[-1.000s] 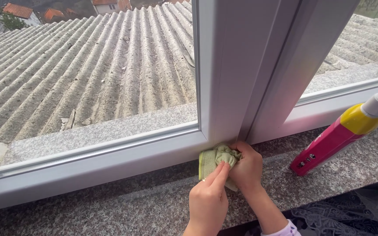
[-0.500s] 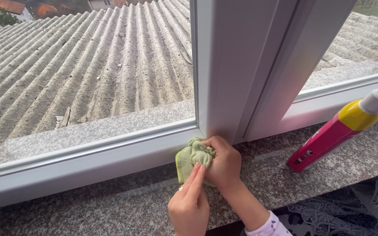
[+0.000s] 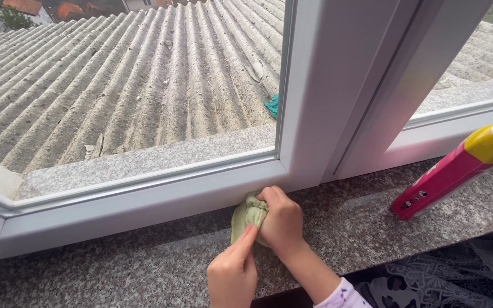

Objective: Cleaning a window frame and sill using a cloth and spray bottle, then moving to a dresser to pick up a sewing needle.

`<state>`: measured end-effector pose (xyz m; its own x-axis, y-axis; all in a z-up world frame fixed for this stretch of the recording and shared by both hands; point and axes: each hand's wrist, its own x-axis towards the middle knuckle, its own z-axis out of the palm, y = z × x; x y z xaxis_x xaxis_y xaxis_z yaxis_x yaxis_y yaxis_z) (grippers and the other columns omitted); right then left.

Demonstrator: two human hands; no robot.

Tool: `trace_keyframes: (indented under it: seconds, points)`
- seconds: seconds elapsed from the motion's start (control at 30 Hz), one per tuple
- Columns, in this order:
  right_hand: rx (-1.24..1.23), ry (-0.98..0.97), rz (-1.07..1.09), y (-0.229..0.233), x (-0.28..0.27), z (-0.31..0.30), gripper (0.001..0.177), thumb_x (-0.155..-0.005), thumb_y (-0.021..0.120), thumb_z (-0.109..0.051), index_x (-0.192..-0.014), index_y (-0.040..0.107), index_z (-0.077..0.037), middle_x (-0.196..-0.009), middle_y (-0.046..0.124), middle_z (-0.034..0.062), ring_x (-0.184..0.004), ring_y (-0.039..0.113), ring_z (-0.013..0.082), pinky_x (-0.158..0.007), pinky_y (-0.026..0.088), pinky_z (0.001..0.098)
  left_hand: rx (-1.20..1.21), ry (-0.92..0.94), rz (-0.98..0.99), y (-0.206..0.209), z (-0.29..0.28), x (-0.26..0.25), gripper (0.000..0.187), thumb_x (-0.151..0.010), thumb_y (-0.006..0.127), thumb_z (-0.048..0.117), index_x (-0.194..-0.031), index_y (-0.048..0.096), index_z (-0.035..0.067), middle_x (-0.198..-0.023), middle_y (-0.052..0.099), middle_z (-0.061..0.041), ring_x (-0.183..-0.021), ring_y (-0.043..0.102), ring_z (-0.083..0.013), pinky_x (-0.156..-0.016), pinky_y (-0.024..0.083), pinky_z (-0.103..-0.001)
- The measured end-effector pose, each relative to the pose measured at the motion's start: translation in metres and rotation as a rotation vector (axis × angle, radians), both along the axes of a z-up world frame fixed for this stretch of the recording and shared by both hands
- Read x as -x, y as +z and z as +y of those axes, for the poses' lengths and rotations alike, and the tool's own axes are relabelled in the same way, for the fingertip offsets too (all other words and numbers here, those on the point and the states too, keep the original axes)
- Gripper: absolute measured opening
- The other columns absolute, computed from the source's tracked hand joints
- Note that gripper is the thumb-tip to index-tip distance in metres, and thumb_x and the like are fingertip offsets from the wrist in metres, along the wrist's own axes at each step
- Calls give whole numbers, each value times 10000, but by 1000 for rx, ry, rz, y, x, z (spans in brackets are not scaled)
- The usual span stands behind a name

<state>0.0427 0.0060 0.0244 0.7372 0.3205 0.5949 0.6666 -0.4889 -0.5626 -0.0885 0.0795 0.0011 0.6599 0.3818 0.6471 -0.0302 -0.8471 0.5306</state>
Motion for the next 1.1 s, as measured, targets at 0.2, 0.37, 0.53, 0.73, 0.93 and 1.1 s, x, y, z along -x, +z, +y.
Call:
trace_keyframes:
  seconds: [0.2, 0.37, 0.53, 0.73, 0.93, 1.1]
  points:
    - [20, 140, -139, -9, 25, 50, 80, -761, 628, -123, -837, 621, -145, -768, 601, 2, -596, 614, 255, -453, 441, 382, 77, 199, -30, -6, 26, 30, 417, -868, 634, -12, -1155, 799, 242, -1152, 794, 67, -978, 782, -62, -781, 605, -219]
    - [58, 14, -69, -5, -8, -14, 113, -840, 712, -258, -838, 656, -160, -787, 655, -27, -604, 638, 204, -456, 443, 362, 80, -34, -4, -5, -17, -11, 511, -806, 588, -75, -1226, 760, 158, -1225, 770, -43, -1045, 780, -173, -830, 626, -317]
    - [134, -211, -50, -29, -58, -91, 144, -774, 736, -183, -913, 700, -169, -876, 701, -14, -718, 677, 234, -515, 478, 397, 50, -233, 2, -14, -71, -71, 565, -717, 545, -93, -1198, 745, 127, -1209, 769, -112, -803, 768, -322, -656, 606, -417]
    - [123, -305, -30, -37, -57, -81, 175, -735, 686, -113, -900, 675, -171, -888, 676, -12, -705, 654, 291, -498, 446, 445, 8, -291, 9, -11, -59, -62, 601, -675, 530, -137, -1205, 709, 80, -1226, 758, -129, -833, 754, -332, -645, 591, -422]
    - [98, -51, -32, -21, -16, -21, 75, -853, 700, -178, -825, 640, -144, -793, 664, 1, -597, 655, 243, -472, 474, 401, 64, -126, 90, -18, -20, -19, 553, -754, 576, -113, -1225, 749, 119, -1212, 772, -84, -1090, 759, -219, -822, 627, -377]
    - [77, 1, 28, -15, -27, -44, 159, -744, 658, -201, -897, 699, -184, -858, 713, -51, -687, 692, 191, -502, 471, 368, 93, -129, 8, -6, -38, -34, 523, -775, 562, -97, -1185, 774, 148, -1198, 781, -62, -1057, 776, -200, -805, 638, -349]
